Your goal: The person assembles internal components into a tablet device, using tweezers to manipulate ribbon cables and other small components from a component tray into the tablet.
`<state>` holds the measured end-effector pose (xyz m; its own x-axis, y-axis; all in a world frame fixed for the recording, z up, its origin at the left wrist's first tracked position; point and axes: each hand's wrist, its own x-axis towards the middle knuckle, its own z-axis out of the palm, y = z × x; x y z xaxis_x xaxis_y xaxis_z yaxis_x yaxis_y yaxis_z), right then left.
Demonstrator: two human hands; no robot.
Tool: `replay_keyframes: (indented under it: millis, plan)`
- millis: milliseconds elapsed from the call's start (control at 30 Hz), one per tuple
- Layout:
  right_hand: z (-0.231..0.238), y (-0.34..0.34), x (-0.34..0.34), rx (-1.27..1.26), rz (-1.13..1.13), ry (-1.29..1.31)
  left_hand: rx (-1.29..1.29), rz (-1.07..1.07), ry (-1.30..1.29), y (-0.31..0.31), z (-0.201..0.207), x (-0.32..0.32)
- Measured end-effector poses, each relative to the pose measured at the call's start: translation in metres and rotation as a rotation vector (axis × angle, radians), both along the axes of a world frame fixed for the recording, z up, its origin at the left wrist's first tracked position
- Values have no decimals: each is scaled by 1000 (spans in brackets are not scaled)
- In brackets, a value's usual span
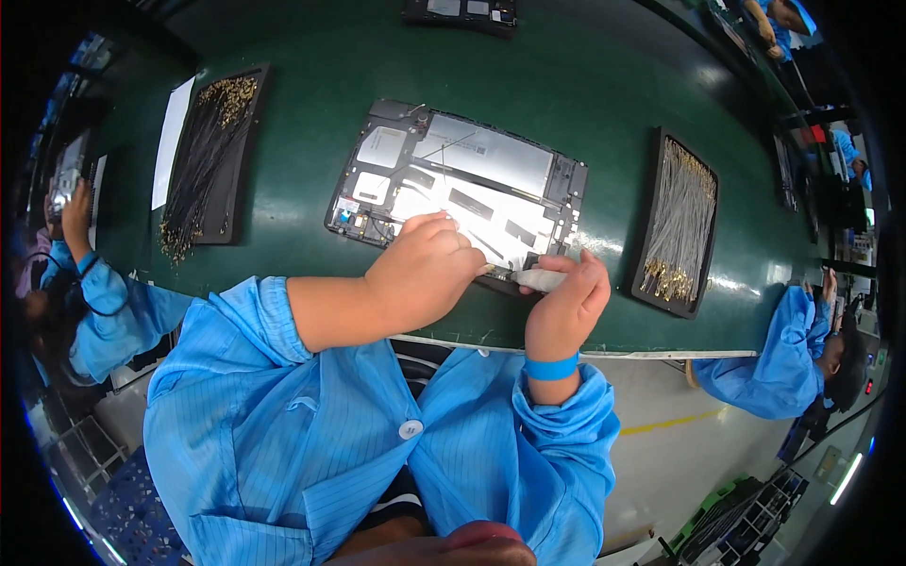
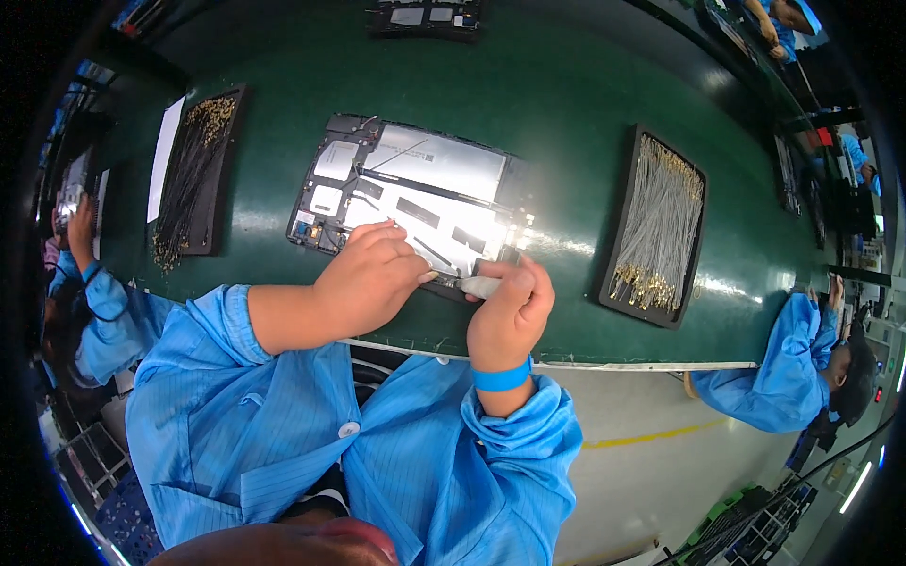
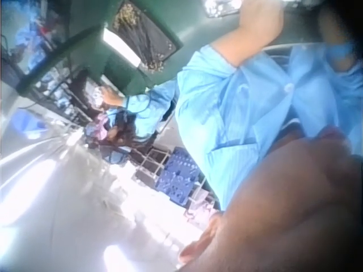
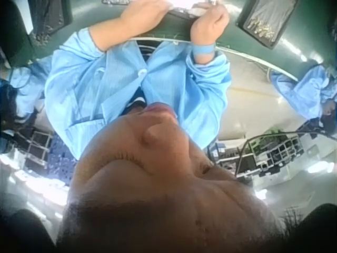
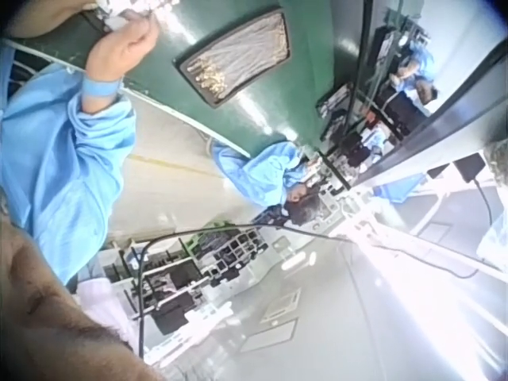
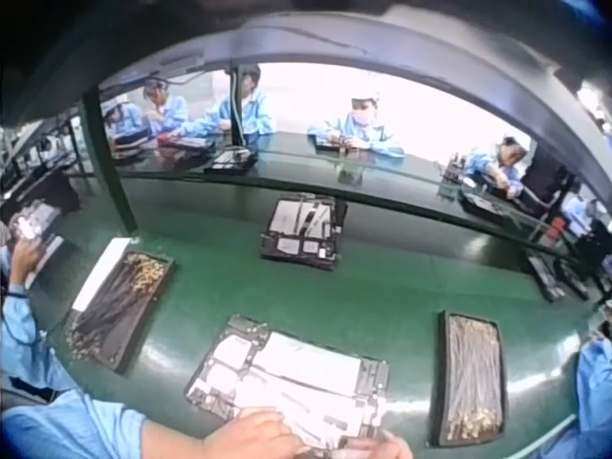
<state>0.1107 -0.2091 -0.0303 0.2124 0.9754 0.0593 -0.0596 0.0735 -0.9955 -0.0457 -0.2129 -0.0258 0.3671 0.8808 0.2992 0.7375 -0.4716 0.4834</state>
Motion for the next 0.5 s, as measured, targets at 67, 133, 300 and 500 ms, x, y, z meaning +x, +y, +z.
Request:
replay_keyframes:
  millis: [67, 133, 300, 500]
  plan:
    - [-2, -1, -1, 50, 34, 27, -17, -5, 11, 0, 1, 0]
    - [-5, -1, -1, 83, 46, 12, -35, -9, 22, 1, 2, 0]
    - [-9, -2, 0, 122, 61, -44, -37, -6, 23, 1, 3, 1]
    - [-22, -3, 2, 198, 63, -142, -50, -12, 45, 2, 5, 1]
